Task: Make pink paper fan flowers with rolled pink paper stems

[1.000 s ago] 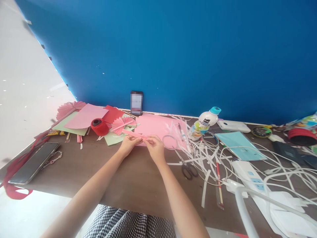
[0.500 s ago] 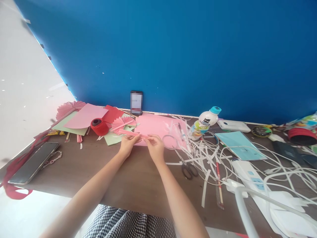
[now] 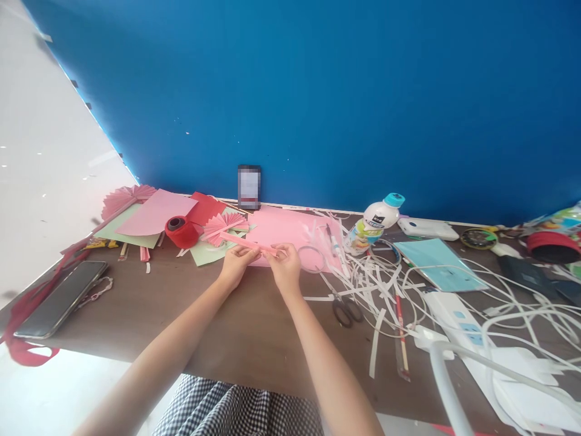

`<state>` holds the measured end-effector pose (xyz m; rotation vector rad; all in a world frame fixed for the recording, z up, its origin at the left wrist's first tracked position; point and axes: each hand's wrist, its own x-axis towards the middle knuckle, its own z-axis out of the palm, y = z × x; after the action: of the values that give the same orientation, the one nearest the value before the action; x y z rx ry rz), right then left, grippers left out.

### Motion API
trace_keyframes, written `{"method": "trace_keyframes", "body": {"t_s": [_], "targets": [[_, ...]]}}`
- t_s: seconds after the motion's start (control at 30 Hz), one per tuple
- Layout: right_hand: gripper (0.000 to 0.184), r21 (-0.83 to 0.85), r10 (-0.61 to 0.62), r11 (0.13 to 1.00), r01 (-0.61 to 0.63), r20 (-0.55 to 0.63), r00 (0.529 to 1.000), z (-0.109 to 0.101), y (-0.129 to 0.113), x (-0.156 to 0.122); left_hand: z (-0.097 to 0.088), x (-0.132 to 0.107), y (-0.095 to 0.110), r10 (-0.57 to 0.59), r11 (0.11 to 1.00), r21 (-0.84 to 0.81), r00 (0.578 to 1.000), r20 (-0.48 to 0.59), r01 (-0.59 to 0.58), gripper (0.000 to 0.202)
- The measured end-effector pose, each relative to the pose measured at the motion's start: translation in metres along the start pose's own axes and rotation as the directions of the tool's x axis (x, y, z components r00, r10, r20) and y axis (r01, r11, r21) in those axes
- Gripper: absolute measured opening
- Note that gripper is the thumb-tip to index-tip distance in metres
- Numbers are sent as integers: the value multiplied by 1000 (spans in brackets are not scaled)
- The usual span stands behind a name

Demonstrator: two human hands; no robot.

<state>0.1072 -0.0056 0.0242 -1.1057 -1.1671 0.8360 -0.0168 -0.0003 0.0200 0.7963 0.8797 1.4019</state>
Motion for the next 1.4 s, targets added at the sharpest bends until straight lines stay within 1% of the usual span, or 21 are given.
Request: {"method": "trace_keyframes", "body": {"t_s": [0.07, 0.13, 0.23, 0.3, 0.4, 0.5, 0.57, 0.77, 0.83, 0.9, 1.03, 1.07, 1.13, 1.17, 1.2, 1.23, 1.3, 1.33, 1.37, 1.4], "targets": [[37, 68, 47, 997, -46, -7, 999, 1, 3, 1, 1, -1, 1, 3, 1000, -7, 1000, -11, -3, 32], [40, 100, 84, 991, -83, -5, 996, 2, 5, 1, 2, -1, 0, -2, 1000, -26, 1000, -26, 1, 32], [38, 99, 118, 988, -117, 4, 993, 3, 5, 1, 1, 1, -2, -36, 996, -87, 998, -47, 32, 33], [35, 97, 126, 987, -126, 4, 992, 2, 5, 1, -1, 4, -2, -78, 989, -129, 996, -36, 72, 31], [34, 126, 149, 981, -147, -6, 989, -3, 6, 4, -7, 11, 0, -121, 974, -195, 992, -39, 111, 30], [34, 149, 207, 967, -208, 18, 978, -12, 9, 7, -15, 19, 4, -113, 963, -258, 986, -118, 80, 30], [33, 134, 236, 962, -240, 46, 971, -18, 10, 10, -19, 23, 7, -92, 962, -270, 985, -144, 51, 31], [32, 97, 241, 965, -245, 53, 969, -22, 5, 11, -25, 26, 8, 12, 987, -155, 985, -174, -39, 28], [33, 99, 241, 964, -245, 51, 969, -21, 2, 11, -25, 25, 8, 23, 987, -149, 982, -187, -52, 28], [33, 85, 244, 965, -247, 49, 969, -22, 0, 12, -25, 25, 8, 16, 986, -162, 985, -170, -44, 27], [31, -1, 235, 972, -235, 55, 970, -24, 0, 12, -22, 23, 7, -23, 990, -138, 999, -28, 19, 33], [29, -28, 227, 974, -226, 57, 972, -25, 1, 12, -21, 23, 6, -26, 993, -117, 1000, -8, 25, 36], [28, -106, 181, 979, -173, 71, 981, -25, 3, 12, -19, 22, 3, -19, 998, -65, 1000, -17, 18, 38], [27, -169, 127, 979, -111, 81, 989, -25, 4, 11, -18, 21, 2, -13, 999, -36, 999, -34, 12, 37], [26, -250, 48, 968, -22, 96, 994, -24, 5, 11, -17, 20, 0, -9, 1000, -6, 999, -45, 8, 36], [25, -340, -48, 936, 86, 117, 992, -23, 5, 10, -17, 19, -1, -5, 1000, 23, 999, -43, 6, 36], [23, -495, -220, 821, 284, 185, 958, -19, 5, 7, -15, 17, -4, -6, 997, 73, 1000, -6, 6, 35], [21, -540, -265, 767, 346, 224, 938, -18, 4, 6, -15, 16, -5, -13, 996, 94, 1000, 24, 11, 35], [20, -560, -276, 737, 377, 261, 925, -16, 4, 5, -14, 15, -5, -21, 994, 107, 998, 52, 16, 34], [20, -561, -262, 734, 383, 286, 922, -15, 3, 4, -13, 13, -6, -32, 993, 112, 997, 76, 23, 34]]}}
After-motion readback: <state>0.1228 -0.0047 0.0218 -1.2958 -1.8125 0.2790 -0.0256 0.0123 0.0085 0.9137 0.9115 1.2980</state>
